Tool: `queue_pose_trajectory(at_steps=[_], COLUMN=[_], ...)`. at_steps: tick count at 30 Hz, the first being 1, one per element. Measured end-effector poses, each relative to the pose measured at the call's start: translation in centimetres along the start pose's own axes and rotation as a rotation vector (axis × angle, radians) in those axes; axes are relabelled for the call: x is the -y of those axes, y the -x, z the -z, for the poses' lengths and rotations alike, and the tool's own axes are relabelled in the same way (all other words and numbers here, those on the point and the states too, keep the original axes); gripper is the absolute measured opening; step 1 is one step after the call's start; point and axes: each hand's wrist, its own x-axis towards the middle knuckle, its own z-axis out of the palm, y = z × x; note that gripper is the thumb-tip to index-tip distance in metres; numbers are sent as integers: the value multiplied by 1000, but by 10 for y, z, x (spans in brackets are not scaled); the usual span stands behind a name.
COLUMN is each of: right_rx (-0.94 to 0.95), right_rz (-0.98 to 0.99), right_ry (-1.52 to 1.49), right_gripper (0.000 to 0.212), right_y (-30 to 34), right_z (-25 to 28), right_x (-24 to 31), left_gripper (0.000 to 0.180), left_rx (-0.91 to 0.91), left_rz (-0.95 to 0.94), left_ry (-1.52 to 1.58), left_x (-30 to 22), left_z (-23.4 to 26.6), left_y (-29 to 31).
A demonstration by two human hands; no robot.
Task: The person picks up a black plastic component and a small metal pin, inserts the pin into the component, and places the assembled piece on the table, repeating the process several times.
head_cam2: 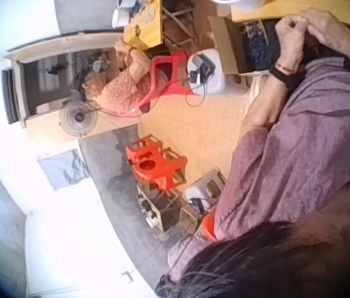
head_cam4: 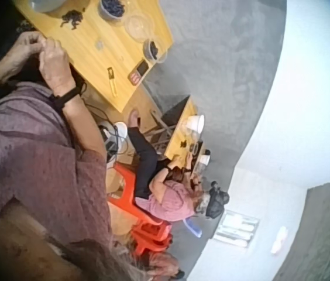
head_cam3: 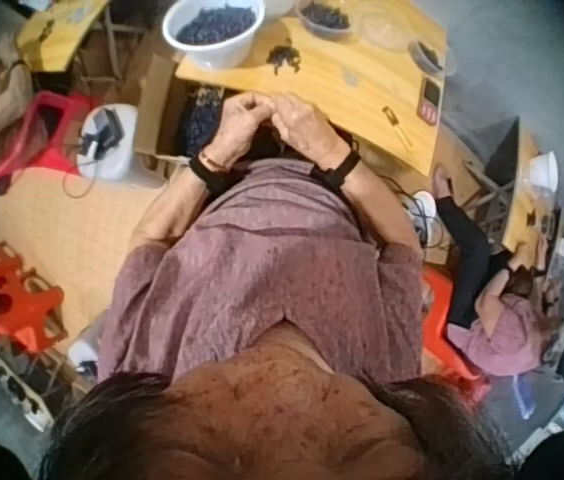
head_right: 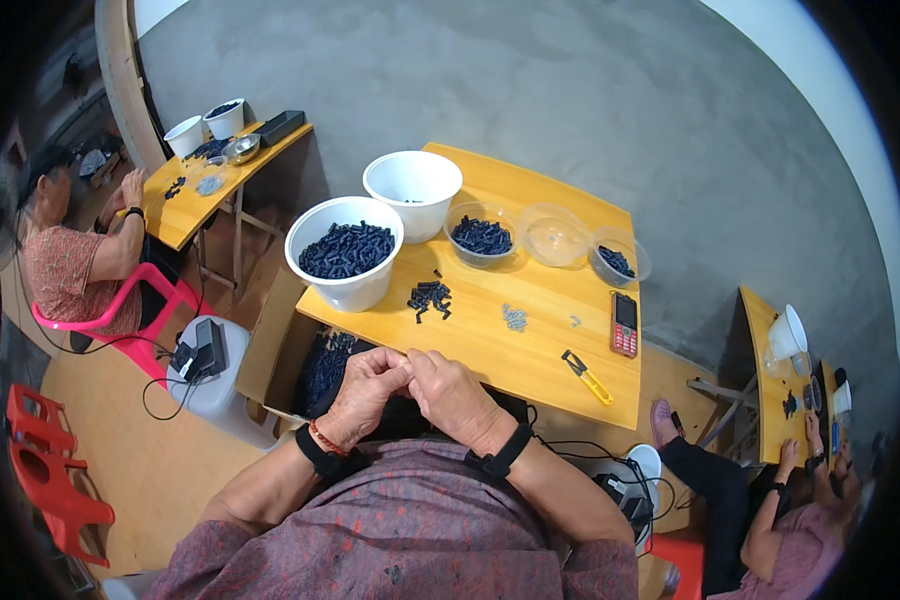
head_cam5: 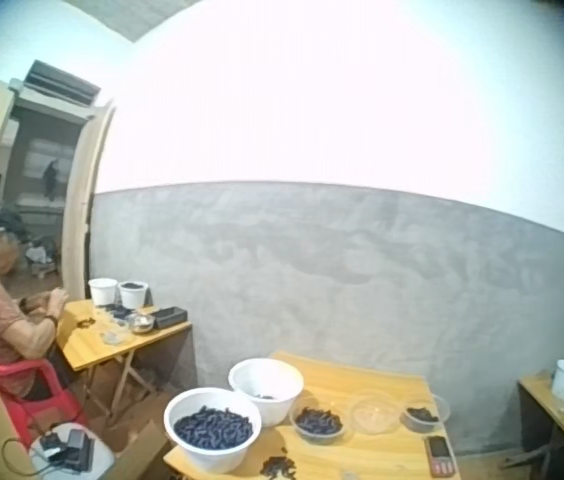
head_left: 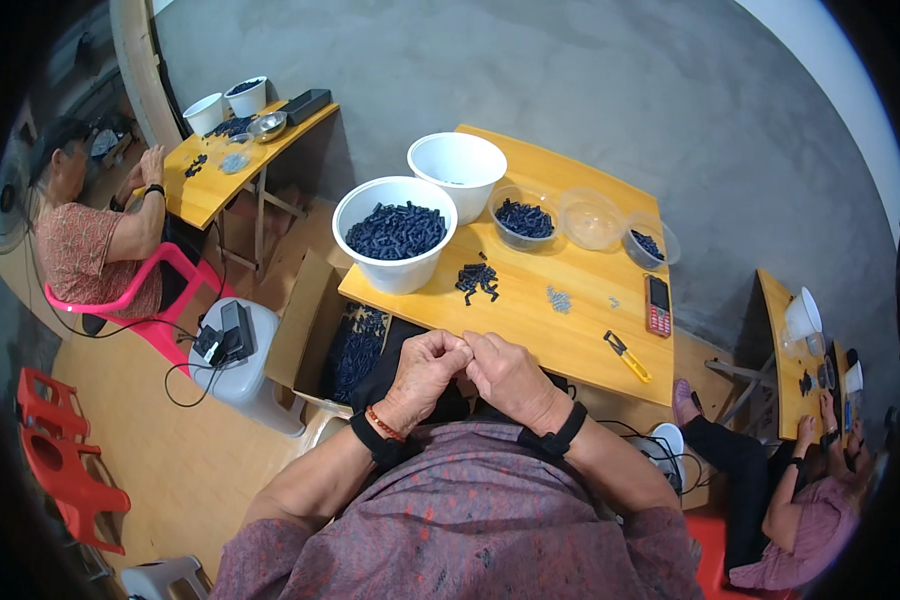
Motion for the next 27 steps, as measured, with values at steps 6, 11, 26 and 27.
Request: queue_pose_trajectory(at_steps=[6,11,26,27], right_rx=[156,-156,64,64], right_rz=[-377,-269,-156,-155], right_ry=[-446,-47,45,47], right_gripper=[26,18,3,3], right_y=[-1,-8,-31,-29], right_z=[19,32,20,23], right_x=[-13,-65,-78,-78], left_gripper=[9,14,13,17], left_rx=[-504,-959,-987,-928], left_rz=[-80,-54,32,20], left_ry=[143,295,242,199], left_x=[-7,-15,-1,0], left_z=[22,63,76,75], left_y=[-10,-33,-34,-33])
